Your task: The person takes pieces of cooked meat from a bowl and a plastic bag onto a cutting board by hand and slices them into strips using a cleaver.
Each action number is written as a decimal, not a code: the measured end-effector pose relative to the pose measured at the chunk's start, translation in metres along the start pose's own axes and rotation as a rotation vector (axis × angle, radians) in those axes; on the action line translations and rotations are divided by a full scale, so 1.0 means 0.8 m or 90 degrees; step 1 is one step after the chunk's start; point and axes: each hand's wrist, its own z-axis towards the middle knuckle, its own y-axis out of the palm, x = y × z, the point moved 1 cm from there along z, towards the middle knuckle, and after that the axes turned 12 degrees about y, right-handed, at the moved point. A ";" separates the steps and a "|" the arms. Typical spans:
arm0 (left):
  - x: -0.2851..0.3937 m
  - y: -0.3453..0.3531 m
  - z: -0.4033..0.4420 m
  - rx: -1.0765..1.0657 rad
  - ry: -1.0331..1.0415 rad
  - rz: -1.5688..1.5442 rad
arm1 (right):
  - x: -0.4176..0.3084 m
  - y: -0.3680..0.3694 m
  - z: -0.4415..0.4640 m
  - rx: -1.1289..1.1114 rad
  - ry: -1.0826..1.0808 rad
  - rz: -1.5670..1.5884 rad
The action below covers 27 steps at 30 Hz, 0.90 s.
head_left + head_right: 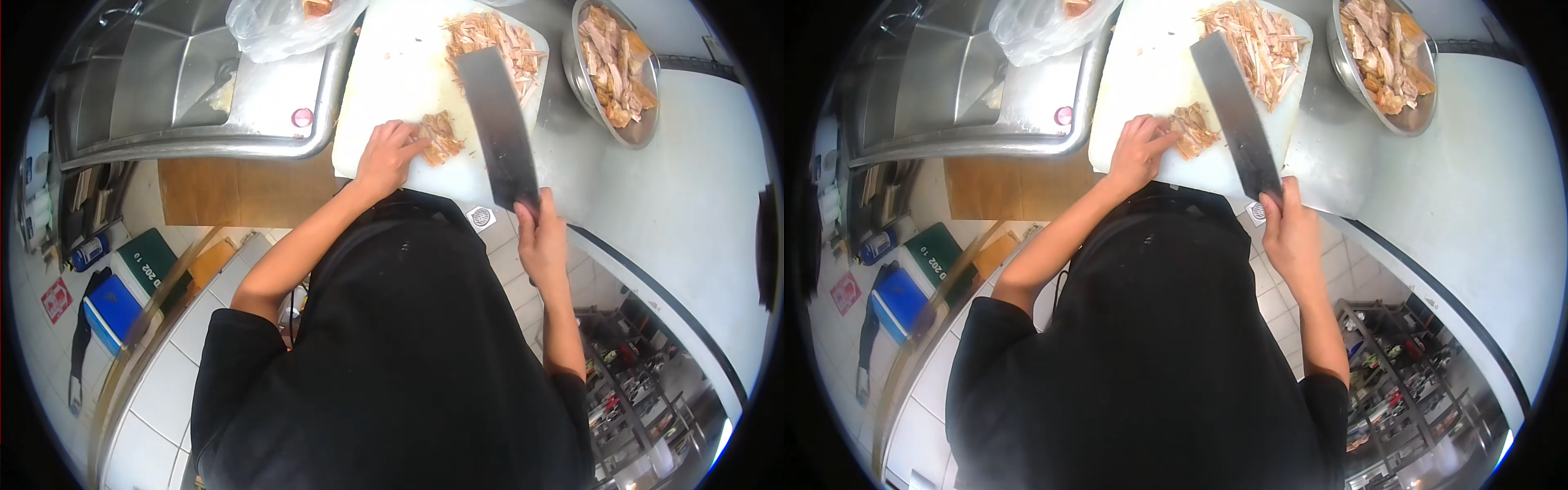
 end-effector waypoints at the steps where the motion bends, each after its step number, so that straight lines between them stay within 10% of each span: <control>1: -0.002 -0.002 -0.004 0.011 0.004 -0.003 | 0.005 0.006 -0.001 0.005 -0.040 -0.006; 12: 0.002 0.013 0.004 -0.011 0.030 0.009 | 0.047 0.052 0.003 -0.063 -0.043 -0.214; 19: 0.016 -0.014 -0.027 0.112 -0.101 -0.020 | 0.010 0.035 -0.024 0.211 -0.173 0.017; 22: 0.007 -0.018 -0.034 0.109 -0.120 -0.037 | 0.045 0.089 -0.005 -0.066 0.001 -0.262; 27: 0.002 -0.014 -0.022 0.093 -0.080 -0.031 | 0.019 0.052 0.010 -0.072 -0.003 -0.251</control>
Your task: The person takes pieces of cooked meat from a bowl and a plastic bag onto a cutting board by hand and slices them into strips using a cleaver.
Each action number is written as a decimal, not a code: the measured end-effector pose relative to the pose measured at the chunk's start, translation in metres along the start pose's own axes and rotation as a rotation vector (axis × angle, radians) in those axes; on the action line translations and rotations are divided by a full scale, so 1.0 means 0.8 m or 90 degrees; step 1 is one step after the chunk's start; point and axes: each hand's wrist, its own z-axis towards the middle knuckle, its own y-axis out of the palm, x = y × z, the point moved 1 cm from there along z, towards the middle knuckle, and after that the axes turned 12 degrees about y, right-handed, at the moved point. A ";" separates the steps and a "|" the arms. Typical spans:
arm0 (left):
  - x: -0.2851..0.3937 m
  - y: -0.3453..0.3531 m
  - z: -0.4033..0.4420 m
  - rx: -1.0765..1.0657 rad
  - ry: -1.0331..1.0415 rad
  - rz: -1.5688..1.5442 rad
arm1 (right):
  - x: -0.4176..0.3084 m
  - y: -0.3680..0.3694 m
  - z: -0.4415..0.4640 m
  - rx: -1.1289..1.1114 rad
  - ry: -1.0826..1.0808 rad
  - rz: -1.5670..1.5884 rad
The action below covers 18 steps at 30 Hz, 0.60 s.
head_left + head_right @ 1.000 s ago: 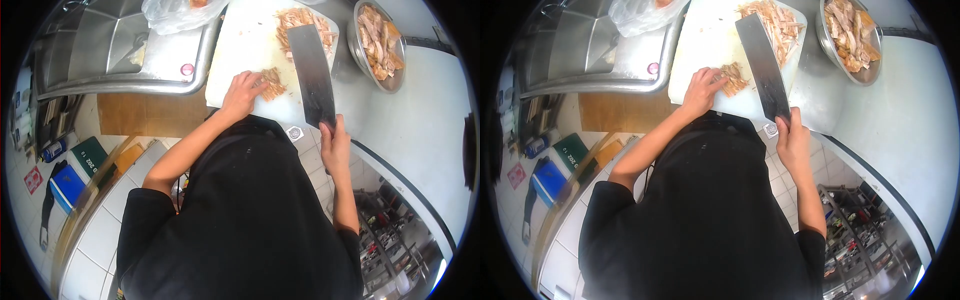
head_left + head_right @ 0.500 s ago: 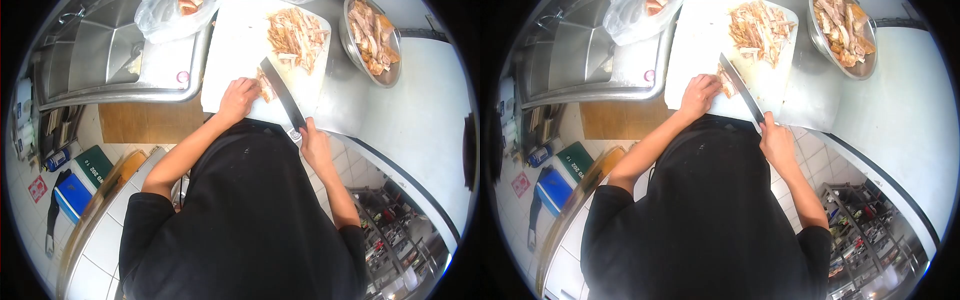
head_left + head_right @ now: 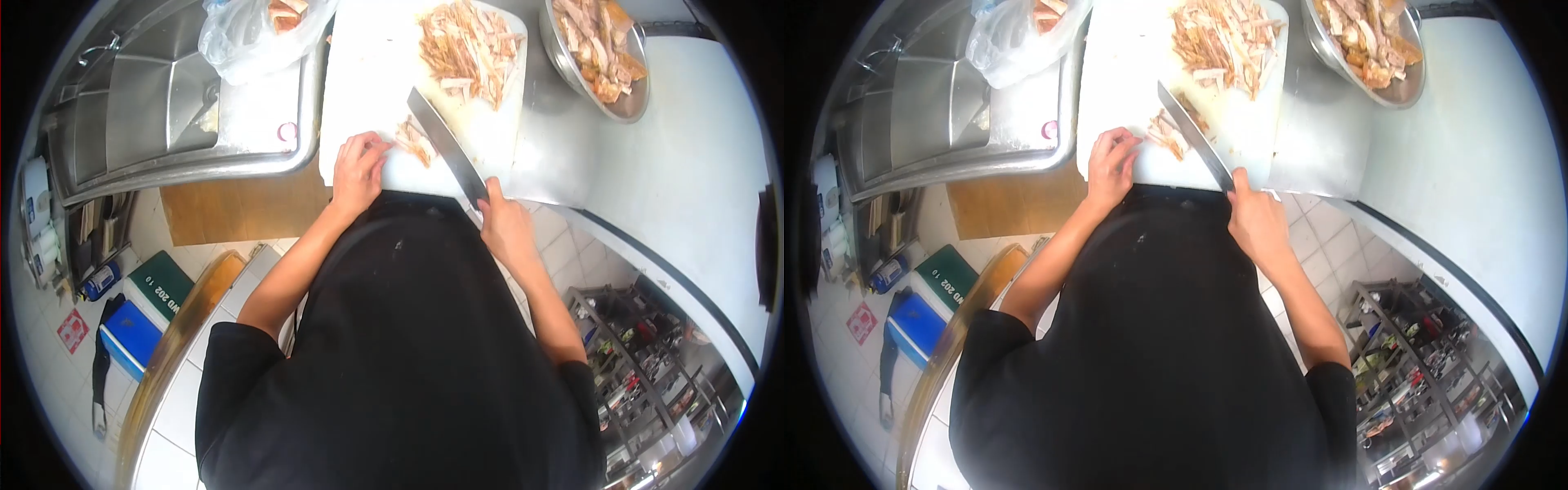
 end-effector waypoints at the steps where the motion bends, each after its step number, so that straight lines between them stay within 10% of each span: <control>1: -0.002 -0.001 0.003 0.010 0.000 -0.003 | 0.000 -0.007 -0.001 0.015 -0.007 0.028; 8: -0.017 -0.011 -0.014 0.084 -0.059 -0.012 | 0.000 -0.013 -0.029 0.188 -0.107 0.230; 10: -0.014 -0.009 -0.010 0.084 -0.059 -0.017 | 0.017 0.030 -0.005 -0.031 -0.045 0.015; 18: -0.019 -0.018 -0.009 0.076 -0.066 -0.030 | 0.014 -0.006 -0.002 0.010 -0.041 0.099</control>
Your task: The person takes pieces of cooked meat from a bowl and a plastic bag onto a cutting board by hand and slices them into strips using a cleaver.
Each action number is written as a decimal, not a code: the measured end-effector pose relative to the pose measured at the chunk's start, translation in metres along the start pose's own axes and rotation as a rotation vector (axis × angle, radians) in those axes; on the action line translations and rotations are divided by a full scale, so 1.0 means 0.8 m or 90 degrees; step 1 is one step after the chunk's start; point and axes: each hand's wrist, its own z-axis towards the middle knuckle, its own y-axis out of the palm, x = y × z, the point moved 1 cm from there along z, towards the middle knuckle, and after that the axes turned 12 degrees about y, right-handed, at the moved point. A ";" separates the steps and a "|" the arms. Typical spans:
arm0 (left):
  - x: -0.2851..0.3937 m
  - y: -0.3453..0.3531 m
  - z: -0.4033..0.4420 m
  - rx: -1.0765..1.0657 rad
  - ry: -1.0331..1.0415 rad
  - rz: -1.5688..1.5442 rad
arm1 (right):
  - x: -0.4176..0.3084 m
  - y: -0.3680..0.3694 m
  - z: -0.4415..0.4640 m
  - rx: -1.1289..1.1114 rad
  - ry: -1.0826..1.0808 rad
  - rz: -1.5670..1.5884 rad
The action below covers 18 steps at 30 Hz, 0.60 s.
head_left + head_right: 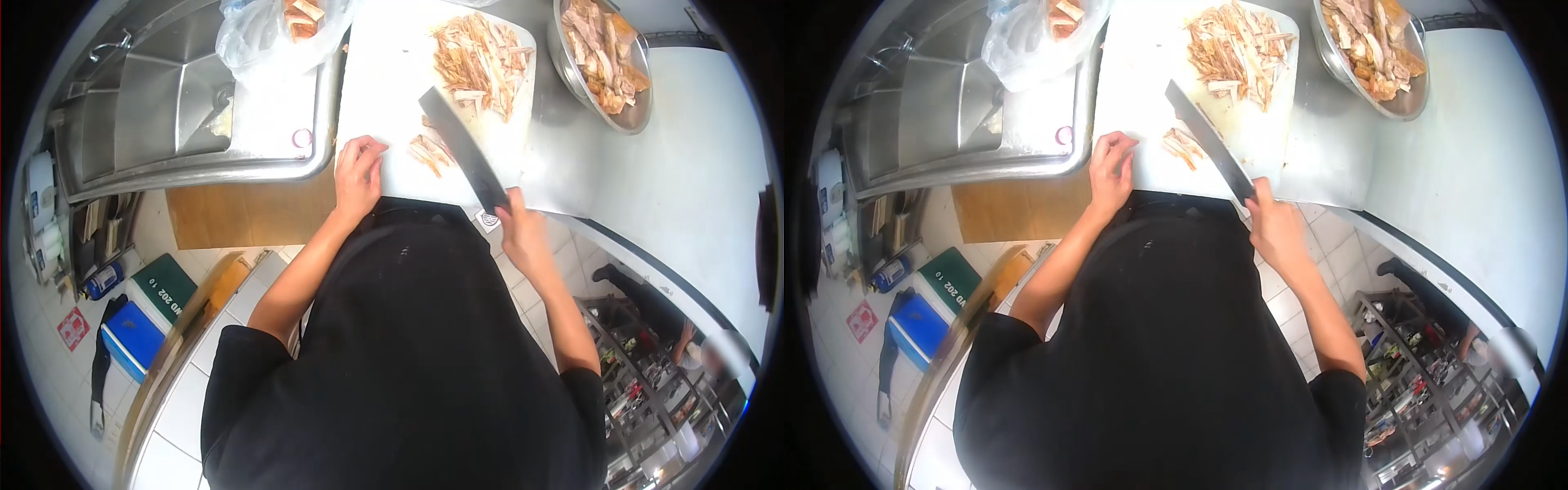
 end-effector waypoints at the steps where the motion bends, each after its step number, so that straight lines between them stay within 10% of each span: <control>1: -0.003 -0.003 0.000 0.005 0.011 0.004 | -0.009 -0.012 -0.004 0.034 -0.024 0.063; 18: -0.008 -0.016 0.012 0.046 0.024 -0.002 | -0.001 -0.019 -0.022 0.041 -0.044 -0.023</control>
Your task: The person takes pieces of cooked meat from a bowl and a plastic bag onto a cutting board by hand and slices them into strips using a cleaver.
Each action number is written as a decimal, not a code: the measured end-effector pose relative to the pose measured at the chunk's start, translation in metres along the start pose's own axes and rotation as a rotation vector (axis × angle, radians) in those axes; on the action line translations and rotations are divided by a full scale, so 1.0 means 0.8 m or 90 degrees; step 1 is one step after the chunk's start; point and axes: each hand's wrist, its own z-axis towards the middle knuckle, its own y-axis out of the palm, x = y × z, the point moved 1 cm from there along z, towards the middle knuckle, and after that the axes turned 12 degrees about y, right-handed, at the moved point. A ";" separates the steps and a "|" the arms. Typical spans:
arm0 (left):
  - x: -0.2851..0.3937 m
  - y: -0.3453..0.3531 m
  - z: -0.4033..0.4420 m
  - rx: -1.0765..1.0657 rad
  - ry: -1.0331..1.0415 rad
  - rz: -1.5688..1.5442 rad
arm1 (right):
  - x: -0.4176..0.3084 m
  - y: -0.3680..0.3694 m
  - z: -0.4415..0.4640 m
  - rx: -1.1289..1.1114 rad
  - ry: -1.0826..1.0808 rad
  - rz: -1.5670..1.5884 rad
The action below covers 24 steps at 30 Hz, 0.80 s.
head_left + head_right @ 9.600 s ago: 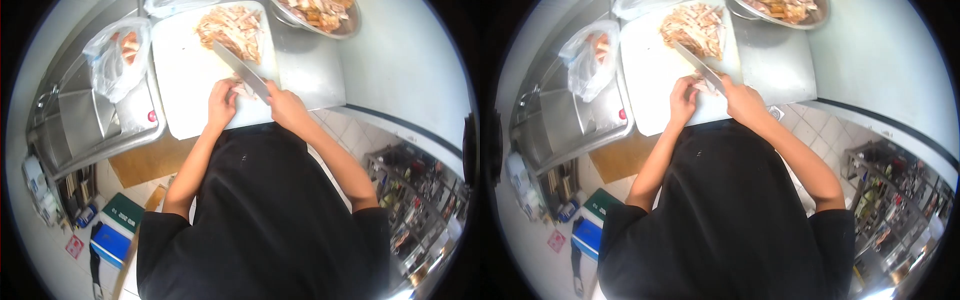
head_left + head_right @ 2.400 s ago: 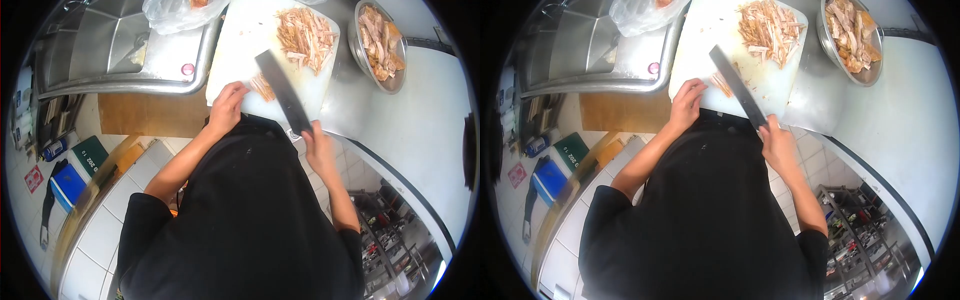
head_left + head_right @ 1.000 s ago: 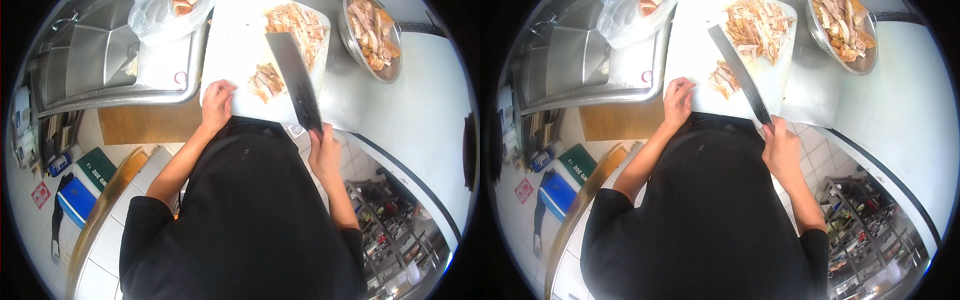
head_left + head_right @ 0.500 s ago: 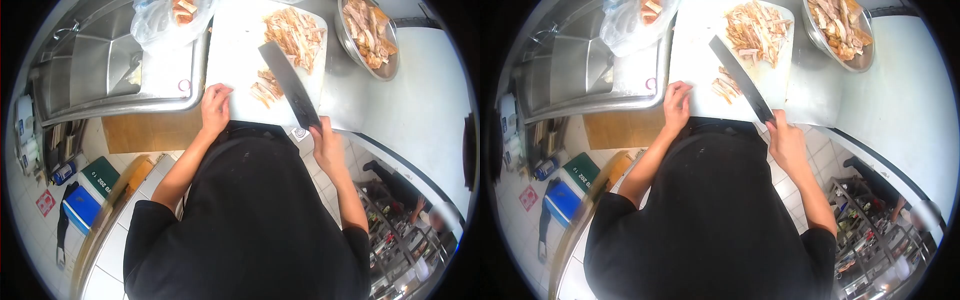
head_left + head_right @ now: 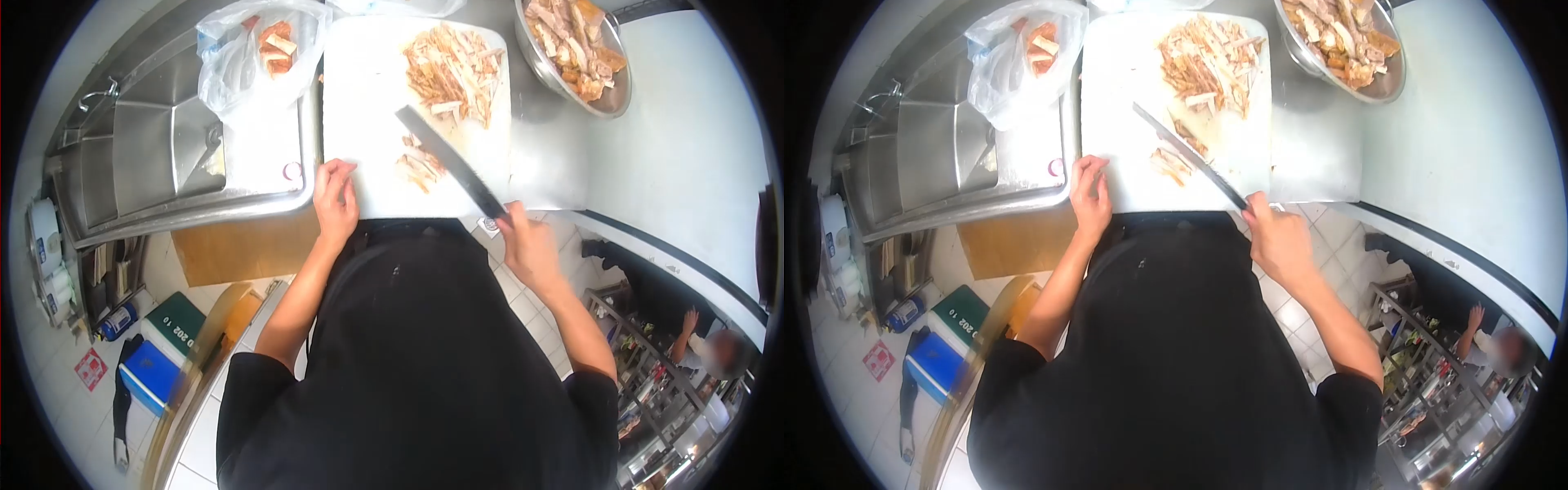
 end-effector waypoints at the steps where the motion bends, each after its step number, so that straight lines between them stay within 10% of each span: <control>1: 0.004 -0.004 0.000 -0.005 -0.017 0.003 | -0.003 -0.002 -0.003 0.053 -0.030 0.032; 8: -0.009 -0.004 0.016 0.005 -0.003 0.019 | 0.044 0.041 0.032 -0.083 0.002 -0.119; 24: -0.037 0.097 0.121 -0.333 0.249 0.101 | 0.046 -0.040 0.020 0.010 0.125 0.264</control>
